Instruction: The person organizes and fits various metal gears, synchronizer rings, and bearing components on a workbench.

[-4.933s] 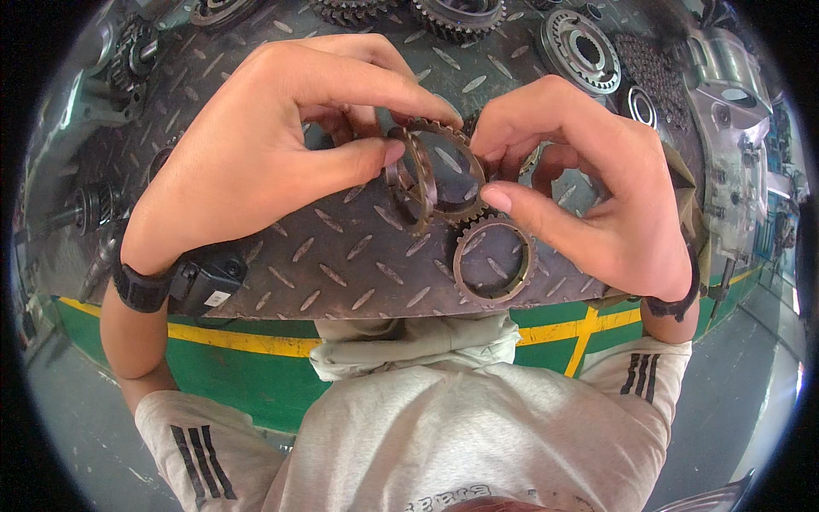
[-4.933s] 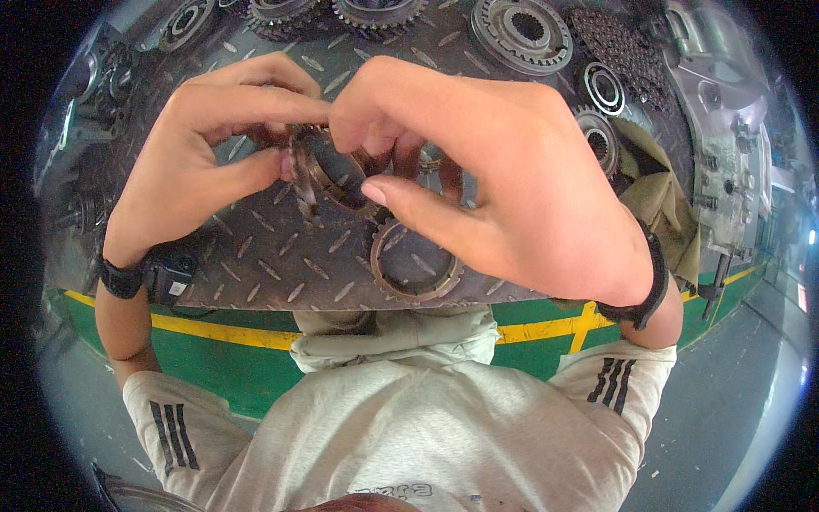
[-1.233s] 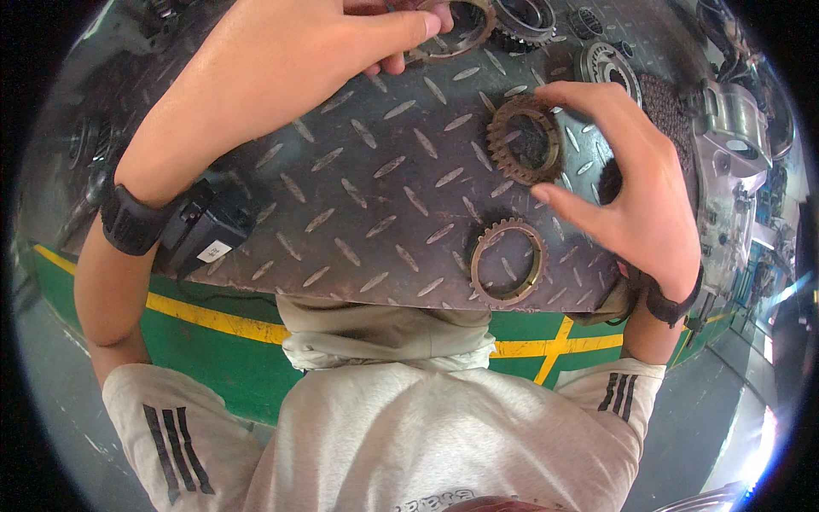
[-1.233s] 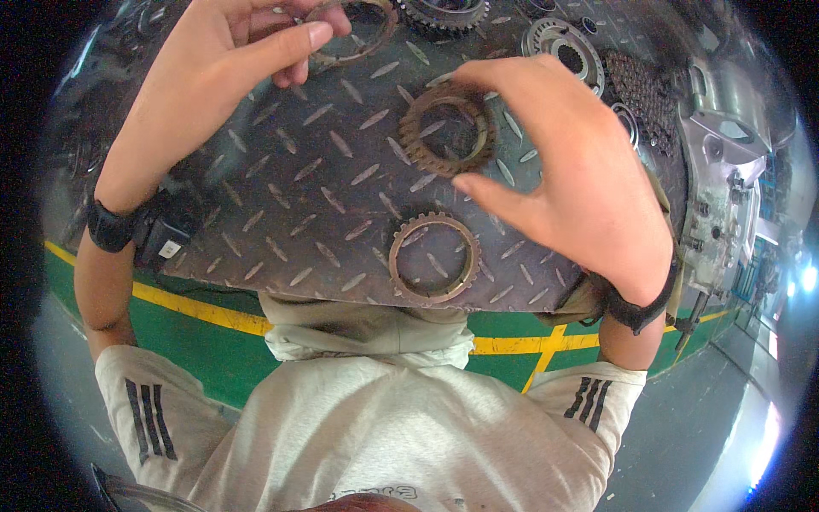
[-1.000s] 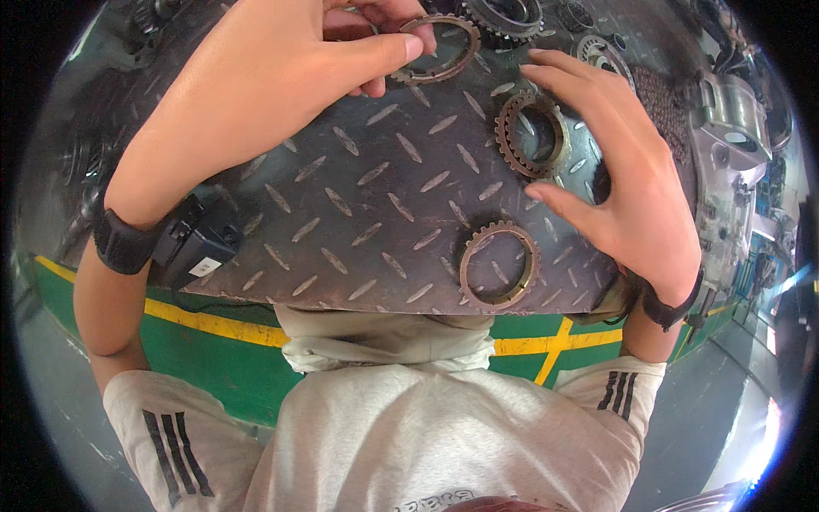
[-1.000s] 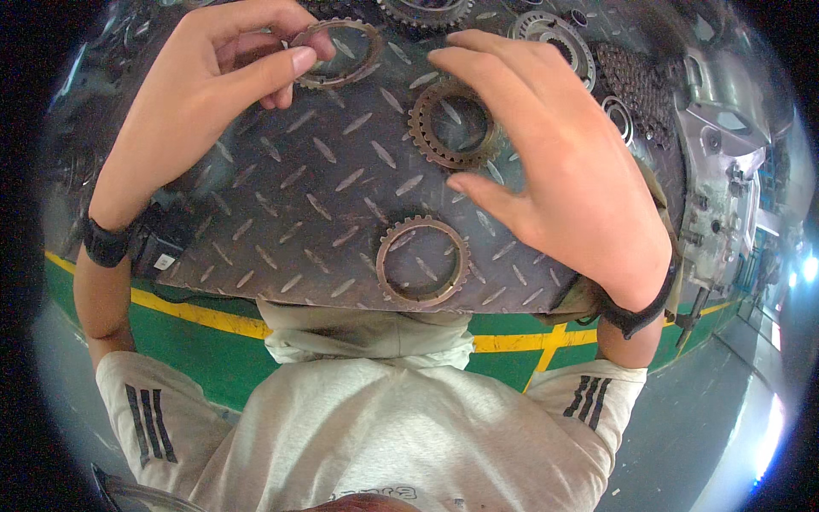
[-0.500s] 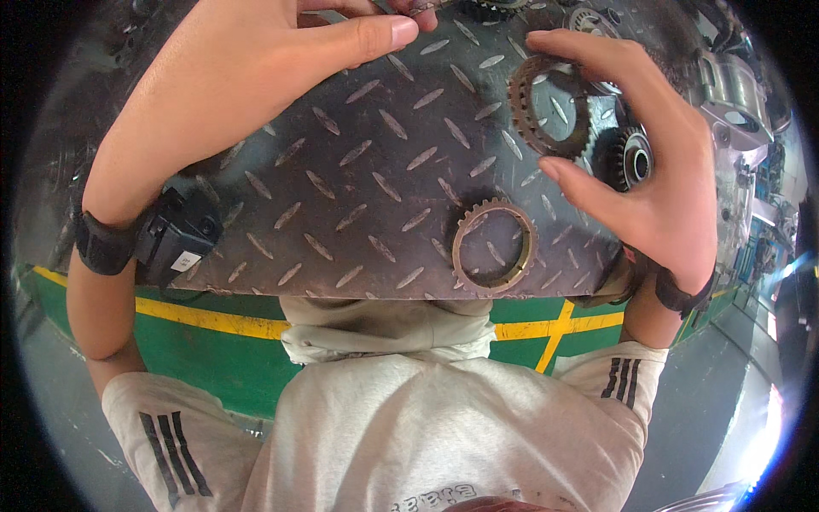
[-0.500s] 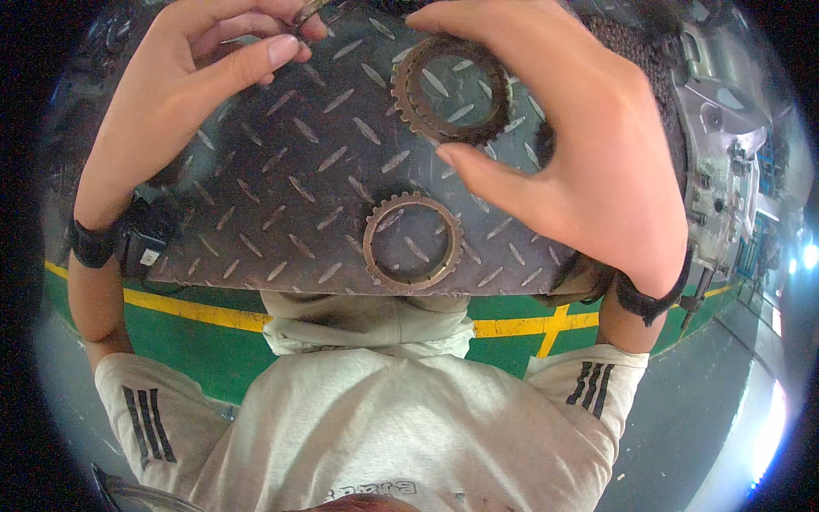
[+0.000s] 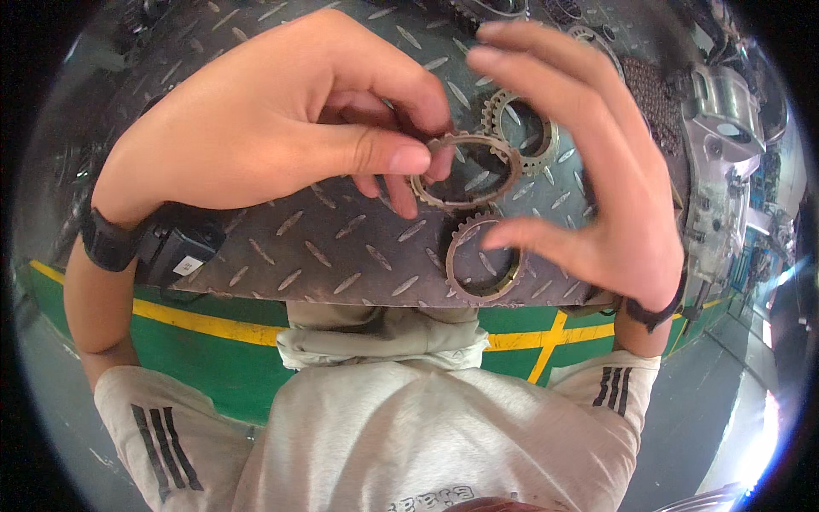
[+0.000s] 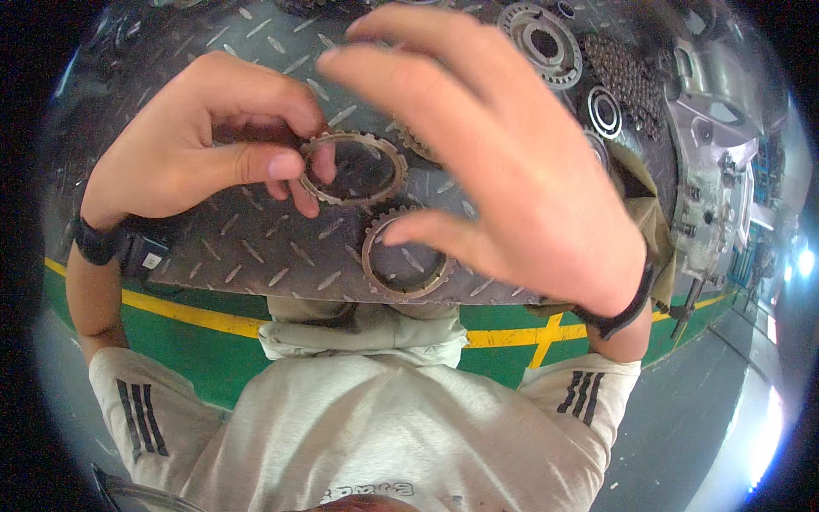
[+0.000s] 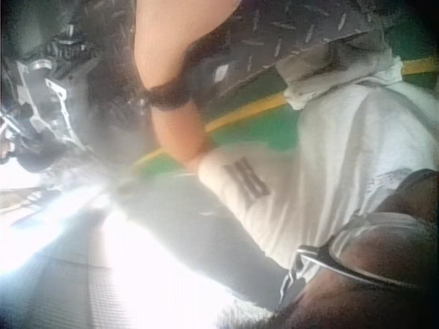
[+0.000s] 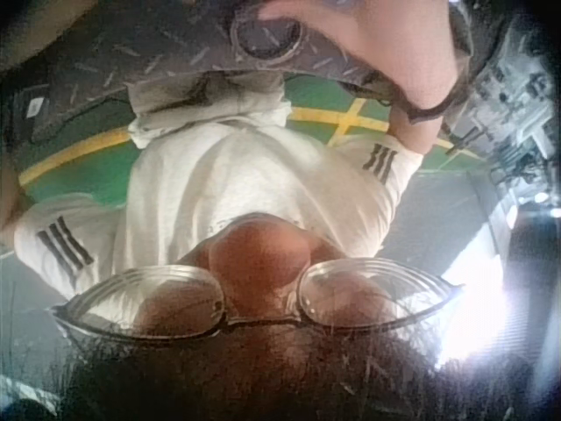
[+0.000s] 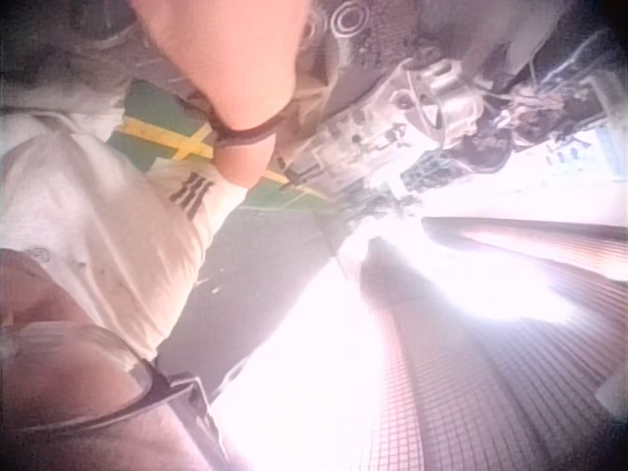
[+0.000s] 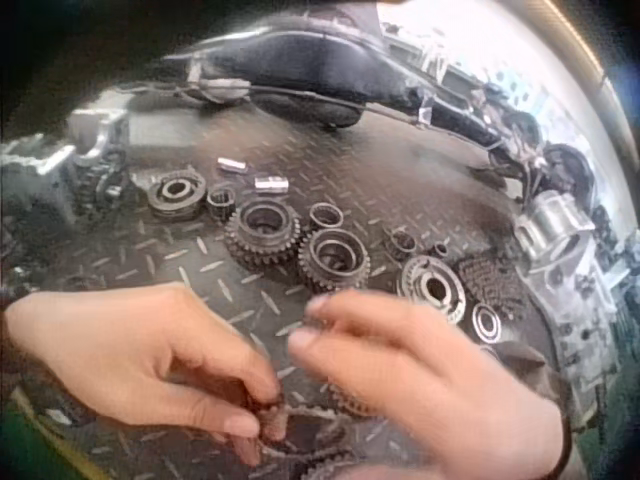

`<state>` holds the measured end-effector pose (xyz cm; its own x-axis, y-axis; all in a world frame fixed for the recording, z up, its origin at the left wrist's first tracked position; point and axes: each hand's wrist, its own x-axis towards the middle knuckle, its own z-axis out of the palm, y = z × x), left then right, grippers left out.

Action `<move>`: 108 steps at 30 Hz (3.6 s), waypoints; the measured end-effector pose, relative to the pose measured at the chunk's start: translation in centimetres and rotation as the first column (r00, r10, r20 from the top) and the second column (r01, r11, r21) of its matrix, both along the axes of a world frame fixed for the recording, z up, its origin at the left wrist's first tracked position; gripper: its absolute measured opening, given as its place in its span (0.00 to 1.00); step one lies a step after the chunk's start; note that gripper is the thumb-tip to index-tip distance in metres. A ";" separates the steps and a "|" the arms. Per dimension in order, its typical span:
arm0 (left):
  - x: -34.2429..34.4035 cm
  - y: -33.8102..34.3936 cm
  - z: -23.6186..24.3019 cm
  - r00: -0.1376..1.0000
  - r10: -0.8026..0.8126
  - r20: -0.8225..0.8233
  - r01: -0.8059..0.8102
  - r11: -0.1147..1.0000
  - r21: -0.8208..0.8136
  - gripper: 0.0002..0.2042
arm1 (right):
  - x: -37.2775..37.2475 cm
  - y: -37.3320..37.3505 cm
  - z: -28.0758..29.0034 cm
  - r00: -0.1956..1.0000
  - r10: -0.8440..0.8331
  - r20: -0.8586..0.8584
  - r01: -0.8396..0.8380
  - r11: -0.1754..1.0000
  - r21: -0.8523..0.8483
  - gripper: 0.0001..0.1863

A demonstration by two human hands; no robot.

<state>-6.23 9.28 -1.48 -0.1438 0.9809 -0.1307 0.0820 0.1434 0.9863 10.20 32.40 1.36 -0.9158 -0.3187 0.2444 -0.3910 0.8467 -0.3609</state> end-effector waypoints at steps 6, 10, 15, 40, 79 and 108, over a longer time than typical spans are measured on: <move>-2.3 0.6 -0.2 0.962 -0.179 0.204 0.194 0.979 -0.058 0.13 | 0.3 -2.1 -1.0 0.962 0.105 -0.253 -0.088 0.993 0.075 0.35; -2.4 0.8 -0.2 0.946 -0.194 0.259 0.225 0.970 -0.092 0.16 | 0.8 -2.5 -0.8 0.957 0.067 -0.282 -0.045 0.995 0.085 0.34; -2.7 0.9 0.8 0.938 -0.186 -0.292 0.179 0.982 -0.052 0.17 | 1.8 -2.2 2.0 0.979 0.080 0.185 -0.082 0.997 0.003 0.35; -2.2 0.6 2.0 0.896 -0.093 -0.434 0.048 0.992 -0.113 0.17 | 4.8 -3.5 -0.1 0.965 -0.013 0.260 0.017 1.000 -0.010 0.36; -3.3 1.4 -0.4 0.942 -0.173 -0.287 0.173 0.985 -0.024 0.14 | 1.6 0.9 1.5 0.987 -0.154 -0.043 0.159 0.974 0.158 0.37; -3.1 1.2 0.0 0.908 -0.004 -0.420 -0.014 0.999 -0.040 0.10 | 1.9 -0.6 1.3 0.992 -0.064 0.112 0.068 0.997 -0.028 0.39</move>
